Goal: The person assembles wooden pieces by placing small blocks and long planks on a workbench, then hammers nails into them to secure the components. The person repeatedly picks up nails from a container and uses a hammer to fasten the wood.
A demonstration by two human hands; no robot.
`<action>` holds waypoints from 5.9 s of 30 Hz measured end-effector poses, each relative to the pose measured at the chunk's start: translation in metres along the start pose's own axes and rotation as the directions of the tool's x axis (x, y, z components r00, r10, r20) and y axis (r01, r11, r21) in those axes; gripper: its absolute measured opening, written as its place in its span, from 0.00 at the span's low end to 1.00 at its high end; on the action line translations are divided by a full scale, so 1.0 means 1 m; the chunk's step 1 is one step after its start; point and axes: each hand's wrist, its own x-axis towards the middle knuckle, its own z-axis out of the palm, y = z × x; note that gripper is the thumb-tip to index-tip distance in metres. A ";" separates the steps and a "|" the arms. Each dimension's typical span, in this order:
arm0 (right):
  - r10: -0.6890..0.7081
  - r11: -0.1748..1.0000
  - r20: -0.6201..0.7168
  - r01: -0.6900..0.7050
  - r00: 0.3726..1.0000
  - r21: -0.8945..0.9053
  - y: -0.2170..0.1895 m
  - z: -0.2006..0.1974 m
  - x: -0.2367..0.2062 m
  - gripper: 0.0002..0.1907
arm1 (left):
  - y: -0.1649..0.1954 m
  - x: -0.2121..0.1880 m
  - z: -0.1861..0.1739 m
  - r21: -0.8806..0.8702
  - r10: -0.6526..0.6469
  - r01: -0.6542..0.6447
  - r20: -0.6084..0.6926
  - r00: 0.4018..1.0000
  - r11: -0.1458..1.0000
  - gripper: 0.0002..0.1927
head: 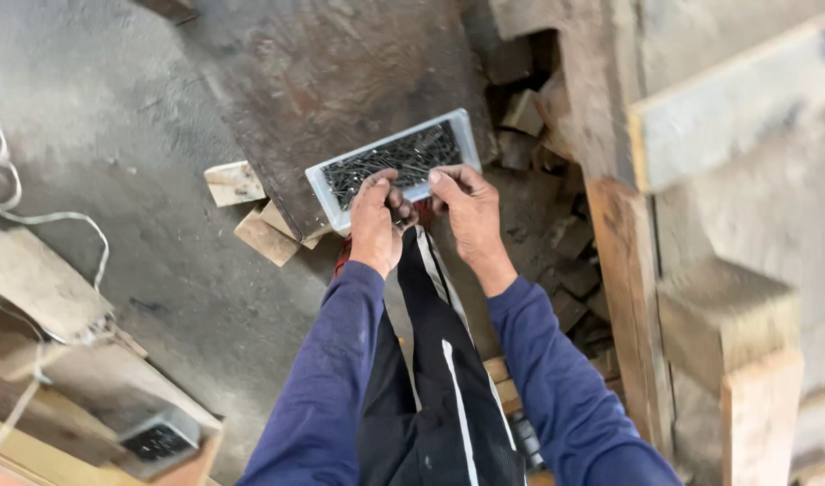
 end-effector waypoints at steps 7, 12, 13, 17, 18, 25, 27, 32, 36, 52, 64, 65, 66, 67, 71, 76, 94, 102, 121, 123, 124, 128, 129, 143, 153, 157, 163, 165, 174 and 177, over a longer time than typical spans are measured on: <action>-0.007 0.875 -0.342 0.171 0.940 0.453 -0.010 -0.036 -0.114 0.06 | -0.040 -0.093 0.032 0.287 -0.121 0.027 0.316 0.941 0.958 0.07; 0.007 0.771 -0.472 0.296 0.881 0.564 0.008 -0.083 -0.206 0.07 | -0.101 -0.155 0.023 0.430 -0.128 -0.111 0.488 0.863 0.896 0.05; -0.009 0.771 -0.494 0.321 0.869 0.550 0.012 -0.090 -0.221 0.07 | -0.114 -0.165 0.023 0.479 -0.113 -0.160 0.492 0.863 0.863 0.06; -0.008 0.759 -0.603 0.397 0.798 0.516 0.026 -0.127 -0.276 0.07 | -0.164 -0.213 0.027 0.580 -0.131 -0.257 0.542 0.830 0.773 0.08; 0.002 0.779 -0.634 0.396 0.774 0.486 0.031 -0.138 -0.289 0.07 | -0.178 -0.223 0.032 0.586 -0.167 -0.249 0.564 0.809 0.771 0.08; 0.003 0.908 -0.708 0.294 0.706 0.297 0.058 -0.242 -0.351 0.13 | -0.218 -0.240 0.096 0.600 -0.451 0.093 0.480 0.753 0.795 0.14; -0.006 0.941 -0.730 0.250 0.684 0.226 0.065 -0.269 -0.363 0.14 | -0.219 -0.243 0.114 0.591 -0.486 0.135 0.489 0.724 0.796 0.14; -0.516 0.812 -0.626 0.102 0.584 -0.575 0.080 -0.327 -0.362 0.21 | -0.225 -0.249 0.153 0.501 -0.492 0.278 0.366 0.790 0.819 0.07; -0.686 0.279 -0.229 -0.041 0.690 -0.960 0.082 -0.360 -0.333 0.26 | -0.234 -0.236 0.164 0.604 -0.235 -0.083 0.429 0.872 0.793 0.09; -0.384 0.897 -0.161 0.327 0.909 -0.297 0.055 -0.377 -0.249 0.47 | -0.217 -0.230 0.214 0.101 -0.412 -0.910 0.867 0.279 -0.402 0.41; -0.407 0.850 -0.393 0.185 0.825 -0.493 0.066 -0.382 -0.273 0.53 | -0.251 -0.229 0.286 -0.436 -0.896 -0.811 0.384 0.225 -0.390 0.51; -0.388 0.902 -0.423 0.244 0.819 -0.356 0.070 -0.383 -0.279 0.55 | -0.251 -0.229 0.285 -0.435 -0.893 -0.816 0.403 0.202 -0.380 0.52; -0.392 0.917 -0.448 0.299 0.803 -0.265 0.074 -0.384 -0.285 0.56 | -0.251 -0.229 0.285 -0.430 -0.889 -0.823 0.421 0.180 -0.371 0.54; -0.392 0.920 -0.471 0.353 0.790 -0.173 0.078 -0.384 -0.289 0.58 | -0.252 -0.229 0.284 -0.426 -0.894 -0.824 0.404 0.197 -0.374 0.54; -0.457 0.857 -0.504 0.210 0.733 -0.471 0.094 -0.385 -0.299 0.58 | -0.251 -0.225 0.282 -0.417 -0.892 -0.837 0.420 0.168 -0.354 0.55; -0.568 0.702 -0.473 0.096 0.674 -0.706 0.102 -0.386 -0.298 0.49 | -0.241 -0.208 0.276 -0.333 -0.888 -0.864 0.395 0.236 -0.378 0.63; -0.680 -0.313 -0.107 -0.419 0.725 -0.852 0.149 -0.379 -0.291 0.41 | -0.246 -0.231 0.238 0.538 -0.493 -0.789 0.622 0.609 -0.296 0.14; -0.751 -0.297 -0.062 -0.421 0.657 -0.857 0.137 -0.378 -0.292 0.40 | -0.247 -0.244 0.233 0.260 -0.450 -0.887 0.786 0.423 -0.381 0.13; -0.791 -0.330 -0.038 -0.479 0.610 -0.814 0.147 -0.381 -0.287 0.43 | -0.258 -0.235 0.243 0.353 -0.463 -0.850 0.723 0.513 -0.391 0.14; -0.713 0.146 -0.294 -0.274 0.637 -0.950 0.140 -0.379 -0.287 0.43 | -0.260 -0.239 0.245 0.534 -0.450 -0.763 0.616 0.647 -0.364 0.13; -0.479 0.588 -0.440 -0.095 0.760 -0.803 0.137 -0.377 -0.286 0.42 | -0.260 -0.240 0.245 0.549 -0.451 -0.751 0.600 0.660 -0.368 0.12; -0.693 0.098 -0.283 -0.302 0.663 -0.948 0.128 -0.378 -0.289 0.41 | -0.259 -0.241 0.250 0.577 -0.462 -0.771 0.625 0.629 -0.269 0.11; -0.715 -0.004 -0.225 -0.327 0.662 -0.945 0.128 -0.378 -0.291 0.41 | -0.257 -0.240 0.249 0.584 -0.464 -0.780 0.640 0.613 -0.225 0.12; -0.684 -0.121 -0.128 -0.284 0.718 -0.951 0.118 -0.381 -0.290 0.39 | -0.255 -0.220 0.257 0.647 -0.488 -0.677 0.490 0.722 -0.351 0.13; -0.215 0.834 -0.657 -0.215 0.723 -0.509 0.071 -0.329 -0.330 0.45 | -0.257 -0.223 0.248 0.582 -0.437 -0.704 0.553 0.709 -0.407 0.19; -0.520 0.799 -0.678 0.015 0.520 -0.601 0.073 -0.264 -0.380 0.35 | -0.254 -0.214 0.243 0.448 -0.455 -0.789 0.648 0.611 -0.421 0.19; 0.098 0.982 -0.842 0.086 0.531 0.169 0.129 -0.205 -0.454 0.22 | -0.248 -0.208 0.237 0.299 -0.532 -0.851 0.677 0.508 -0.433 0.21; 0.021 0.996 -0.913 0.066 0.407 0.052 0.149 -0.215 -0.479 0.17 | -0.249 -0.212 0.234 0.359 -0.463 -0.830 0.702 0.542 -0.427 0.21; -0.176 0.976 -0.971 -0.153 -0.162 -0.151 0.188 -0.433 -0.615 0.11 | -0.253 -0.228 0.230 0.421 -0.399 -0.758 0.664 0.632 -0.499 0.18; -0.172 0.969 -0.966 -0.208 -0.193 -0.131 0.202 -0.522 -0.658 0.14 | -0.256 -0.238 0.229 0.340 -0.361 -0.752 0.718 0.595 -0.565 0.19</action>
